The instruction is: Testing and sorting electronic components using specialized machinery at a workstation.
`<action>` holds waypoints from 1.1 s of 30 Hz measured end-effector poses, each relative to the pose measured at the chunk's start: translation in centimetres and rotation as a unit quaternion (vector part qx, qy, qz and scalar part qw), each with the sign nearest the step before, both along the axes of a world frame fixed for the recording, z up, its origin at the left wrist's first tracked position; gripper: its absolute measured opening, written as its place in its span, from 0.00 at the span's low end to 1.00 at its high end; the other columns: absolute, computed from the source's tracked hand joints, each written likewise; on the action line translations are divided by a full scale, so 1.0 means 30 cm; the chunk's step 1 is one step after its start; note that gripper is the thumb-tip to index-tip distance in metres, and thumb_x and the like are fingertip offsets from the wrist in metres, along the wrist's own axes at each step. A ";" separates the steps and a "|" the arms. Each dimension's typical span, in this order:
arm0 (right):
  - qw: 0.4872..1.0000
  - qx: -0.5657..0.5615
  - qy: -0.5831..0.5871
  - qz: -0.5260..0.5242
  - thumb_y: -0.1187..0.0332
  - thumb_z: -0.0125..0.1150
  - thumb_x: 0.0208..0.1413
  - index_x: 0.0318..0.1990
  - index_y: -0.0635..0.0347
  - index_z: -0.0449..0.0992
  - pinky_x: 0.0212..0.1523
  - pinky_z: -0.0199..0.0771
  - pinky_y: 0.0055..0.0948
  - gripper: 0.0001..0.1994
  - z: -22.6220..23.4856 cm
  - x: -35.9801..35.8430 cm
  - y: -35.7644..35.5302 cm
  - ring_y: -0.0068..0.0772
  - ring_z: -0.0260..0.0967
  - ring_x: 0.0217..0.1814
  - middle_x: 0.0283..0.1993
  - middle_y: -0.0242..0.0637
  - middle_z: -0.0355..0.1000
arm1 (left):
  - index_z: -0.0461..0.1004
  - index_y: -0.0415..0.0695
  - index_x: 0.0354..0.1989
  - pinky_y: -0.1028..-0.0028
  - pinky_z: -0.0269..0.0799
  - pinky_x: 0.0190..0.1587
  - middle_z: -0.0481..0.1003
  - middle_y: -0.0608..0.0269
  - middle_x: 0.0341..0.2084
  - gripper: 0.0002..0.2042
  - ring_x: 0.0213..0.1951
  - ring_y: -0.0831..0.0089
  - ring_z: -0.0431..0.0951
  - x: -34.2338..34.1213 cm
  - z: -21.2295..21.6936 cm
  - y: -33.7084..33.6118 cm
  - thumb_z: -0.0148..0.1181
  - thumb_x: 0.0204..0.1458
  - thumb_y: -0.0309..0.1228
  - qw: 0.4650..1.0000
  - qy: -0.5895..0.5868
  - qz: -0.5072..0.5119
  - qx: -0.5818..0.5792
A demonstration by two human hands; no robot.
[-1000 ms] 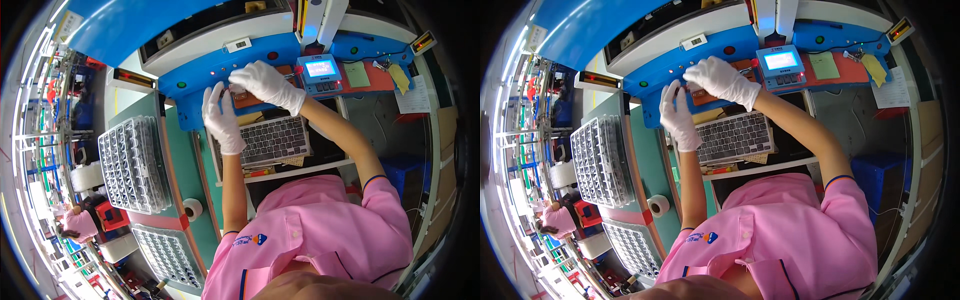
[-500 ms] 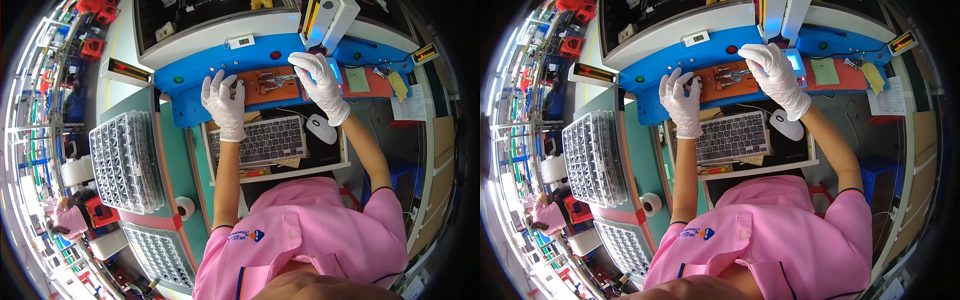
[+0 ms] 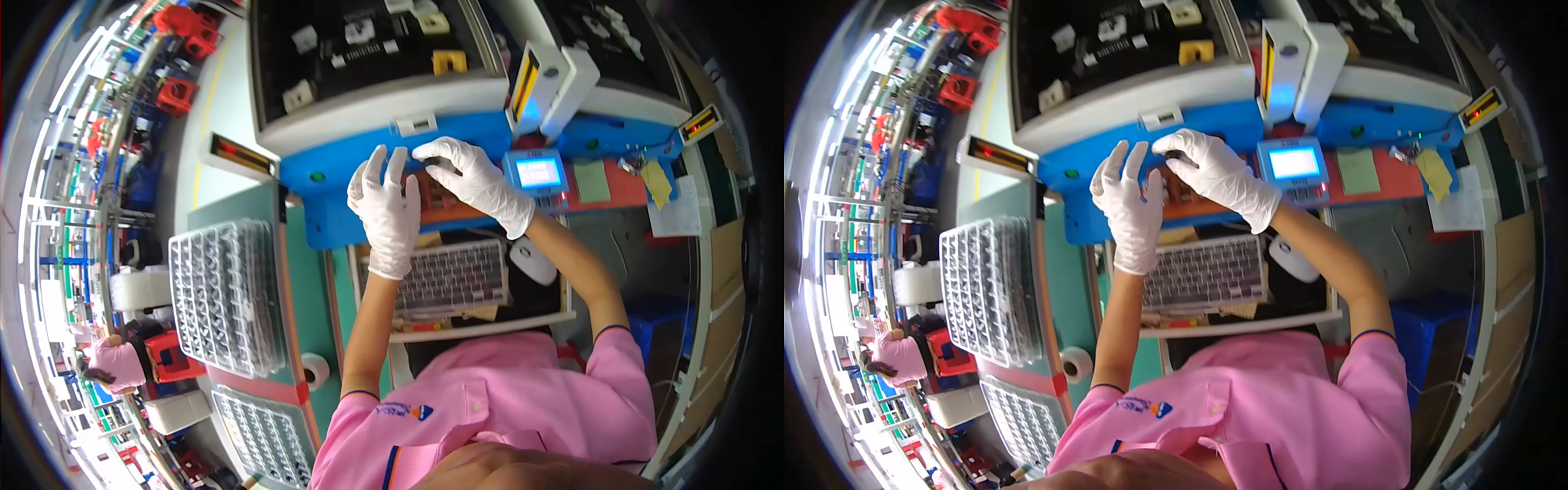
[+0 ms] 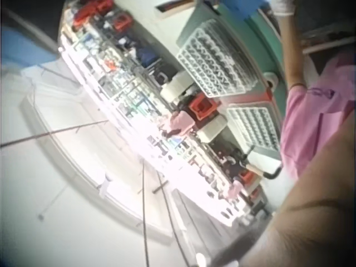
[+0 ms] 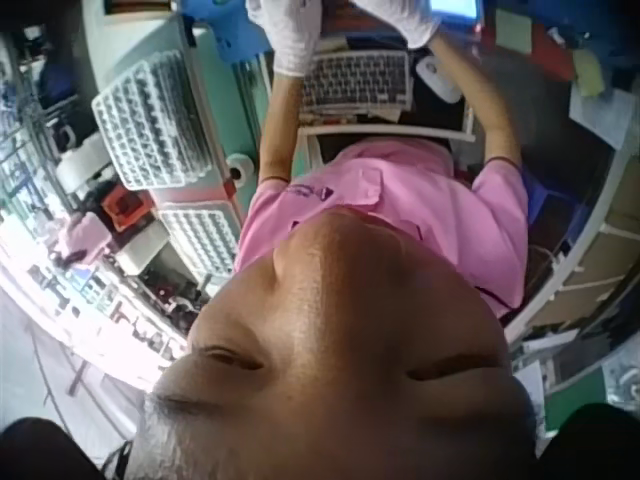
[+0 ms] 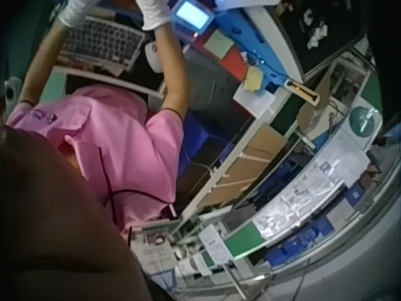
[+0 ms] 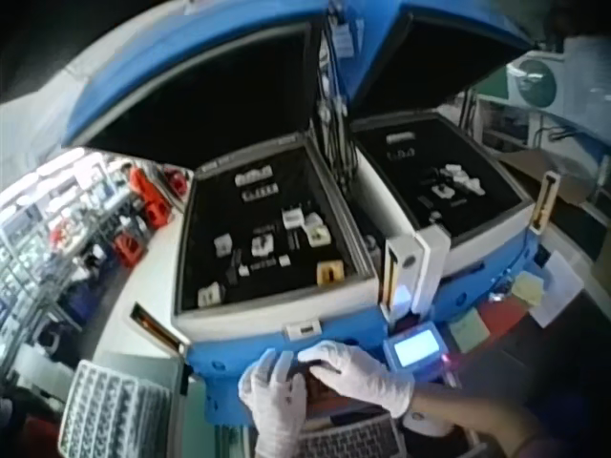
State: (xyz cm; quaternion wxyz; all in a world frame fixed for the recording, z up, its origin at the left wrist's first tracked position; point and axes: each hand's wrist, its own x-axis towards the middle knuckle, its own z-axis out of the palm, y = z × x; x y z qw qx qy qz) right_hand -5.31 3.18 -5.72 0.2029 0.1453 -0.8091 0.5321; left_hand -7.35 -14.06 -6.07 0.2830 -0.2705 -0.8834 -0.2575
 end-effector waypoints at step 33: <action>0.915 0.337 -0.010 -0.223 0.63 0.62 0.56 0.38 0.53 0.84 0.60 0.67 0.43 0.08 0.193 -0.917 0.112 0.47 0.68 0.56 0.47 0.42 0.75 | 0.82 0.41 0.41 0.73 0.75 0.41 0.81 0.57 0.33 0.09 0.36 0.68 0.80 -0.262 0.226 -0.155 0.67 0.52 0.25 0.967 -0.201 -0.085 0.131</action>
